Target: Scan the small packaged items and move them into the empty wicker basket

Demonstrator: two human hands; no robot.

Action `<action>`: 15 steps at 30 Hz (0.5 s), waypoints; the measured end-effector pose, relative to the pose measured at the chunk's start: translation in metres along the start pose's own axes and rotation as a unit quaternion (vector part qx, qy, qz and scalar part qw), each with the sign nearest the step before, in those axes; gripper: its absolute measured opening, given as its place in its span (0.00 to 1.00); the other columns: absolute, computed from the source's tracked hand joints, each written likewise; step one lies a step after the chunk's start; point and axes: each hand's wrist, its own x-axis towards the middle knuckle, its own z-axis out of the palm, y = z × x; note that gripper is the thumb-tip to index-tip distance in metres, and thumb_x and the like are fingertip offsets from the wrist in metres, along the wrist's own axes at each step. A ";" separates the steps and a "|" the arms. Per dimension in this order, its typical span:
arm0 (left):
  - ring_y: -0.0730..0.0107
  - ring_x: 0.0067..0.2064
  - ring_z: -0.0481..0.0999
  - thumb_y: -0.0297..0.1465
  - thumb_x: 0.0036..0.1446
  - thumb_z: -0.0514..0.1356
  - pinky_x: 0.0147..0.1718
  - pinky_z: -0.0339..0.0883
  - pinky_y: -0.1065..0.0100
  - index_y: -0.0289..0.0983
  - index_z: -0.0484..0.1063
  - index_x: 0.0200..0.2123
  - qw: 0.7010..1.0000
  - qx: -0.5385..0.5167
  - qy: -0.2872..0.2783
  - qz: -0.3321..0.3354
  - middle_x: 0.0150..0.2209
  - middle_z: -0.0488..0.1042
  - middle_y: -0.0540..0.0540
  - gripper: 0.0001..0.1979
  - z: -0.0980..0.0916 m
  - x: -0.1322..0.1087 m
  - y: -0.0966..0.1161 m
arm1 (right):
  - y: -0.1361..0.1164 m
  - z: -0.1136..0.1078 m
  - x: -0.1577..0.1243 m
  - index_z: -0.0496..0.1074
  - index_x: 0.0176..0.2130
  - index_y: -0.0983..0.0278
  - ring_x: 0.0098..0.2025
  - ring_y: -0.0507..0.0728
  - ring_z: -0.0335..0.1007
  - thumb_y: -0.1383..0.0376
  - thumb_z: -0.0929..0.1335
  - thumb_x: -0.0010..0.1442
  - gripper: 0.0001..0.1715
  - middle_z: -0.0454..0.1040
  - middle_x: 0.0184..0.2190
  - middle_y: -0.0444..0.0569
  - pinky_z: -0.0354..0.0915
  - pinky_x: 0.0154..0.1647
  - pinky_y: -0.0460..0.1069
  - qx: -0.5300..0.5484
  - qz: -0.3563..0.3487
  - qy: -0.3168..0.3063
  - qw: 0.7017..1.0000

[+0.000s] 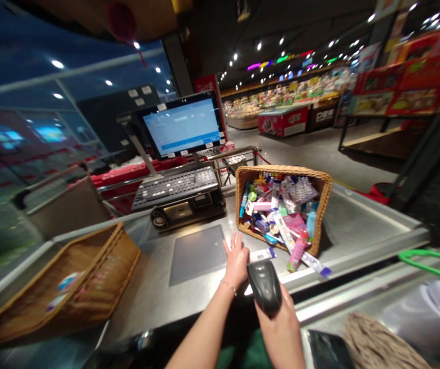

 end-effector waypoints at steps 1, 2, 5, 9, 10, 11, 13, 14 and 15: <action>0.47 0.70 0.40 0.28 0.53 0.56 0.63 0.35 0.34 0.33 0.75 0.36 1.000 0.001 0.009 0.001 0.68 0.50 0.32 0.10 -0.001 0.001 -0.003 | -0.001 0.001 0.000 0.70 0.45 0.69 0.50 0.67 0.73 0.47 0.62 0.51 0.33 0.76 0.44 0.62 0.67 0.54 0.58 -0.002 -0.002 0.000 1.000; 0.47 0.70 0.40 0.28 0.52 0.57 0.63 0.35 0.33 0.33 0.75 0.36 1.000 0.002 0.018 0.002 0.68 0.49 0.32 0.09 -0.002 0.002 -0.007 | -0.002 0.001 0.000 0.70 0.45 0.68 0.50 0.67 0.73 0.47 0.62 0.51 0.32 0.76 0.43 0.62 0.68 0.53 0.58 -0.004 -0.003 -0.001 1.000; 0.46 0.70 0.39 0.28 0.50 0.60 0.63 0.34 0.33 0.34 0.74 0.34 0.999 0.006 0.049 0.002 0.69 0.48 0.33 0.07 -0.007 0.004 -0.019 | -0.002 0.004 0.000 0.70 0.44 0.68 0.49 0.68 0.73 0.48 0.63 0.50 0.32 0.77 0.42 0.62 0.68 0.53 0.59 -0.005 -0.010 -0.003 1.000; 0.47 0.71 0.38 0.27 0.49 0.61 0.62 0.34 0.33 0.35 0.72 0.33 0.996 0.021 0.091 0.005 0.69 0.48 0.35 0.05 -0.019 0.003 -0.036 | 0.000 0.009 -0.001 0.70 0.43 0.68 0.52 0.69 0.72 0.49 0.63 0.50 0.30 0.76 0.43 0.63 0.66 0.54 0.61 0.004 -0.025 -0.015 1.000; 0.47 0.71 0.38 0.27 0.49 0.61 0.62 0.34 0.32 0.36 0.72 0.33 0.995 0.026 0.101 0.006 0.69 0.48 0.35 0.05 -0.023 0.002 -0.040 | 0.000 0.010 -0.001 0.71 0.42 0.68 0.52 0.70 0.71 0.49 0.63 0.49 0.30 0.76 0.43 0.63 0.66 0.54 0.61 0.006 -0.029 -0.016 0.999; 0.47 0.71 0.38 0.28 0.49 0.61 0.62 0.35 0.32 0.36 0.71 0.33 0.994 0.030 0.109 0.006 0.69 0.48 0.35 0.05 -0.027 0.001 -0.043 | -0.001 0.012 -0.001 0.71 0.42 0.68 0.52 0.70 0.72 0.49 0.63 0.49 0.30 0.76 0.43 0.63 0.66 0.54 0.62 0.008 -0.034 -0.017 0.999; 0.47 0.70 0.39 0.28 0.50 0.61 0.61 0.36 0.30 0.36 0.71 0.33 0.991 0.039 0.124 0.005 0.69 0.48 0.35 0.05 -0.035 -0.001 -0.048 | -0.003 0.016 -0.003 0.71 0.42 0.68 0.50 0.69 0.73 0.50 0.64 0.50 0.29 0.77 0.42 0.63 0.67 0.53 0.61 0.011 -0.051 -0.021 0.998; 0.47 0.70 0.39 0.28 0.50 0.61 0.61 0.36 0.30 0.36 0.71 0.33 0.990 0.043 0.131 0.002 0.69 0.48 0.35 0.05 -0.038 -0.002 -0.051 | -0.005 0.017 -0.003 0.71 0.42 0.68 0.49 0.69 0.74 0.51 0.64 0.50 0.28 0.77 0.41 0.62 0.68 0.51 0.61 0.012 -0.063 -0.021 0.998; 0.46 0.70 0.39 0.27 0.50 0.61 0.61 0.36 0.30 0.36 0.71 0.32 0.989 0.048 0.137 -0.002 0.69 0.48 0.35 0.04 -0.041 -0.003 -0.053 | -0.007 0.018 -0.004 0.72 0.42 0.67 0.48 0.68 0.75 0.52 0.65 0.49 0.26 0.78 0.40 0.60 0.69 0.50 0.60 0.013 -0.077 -0.012 0.997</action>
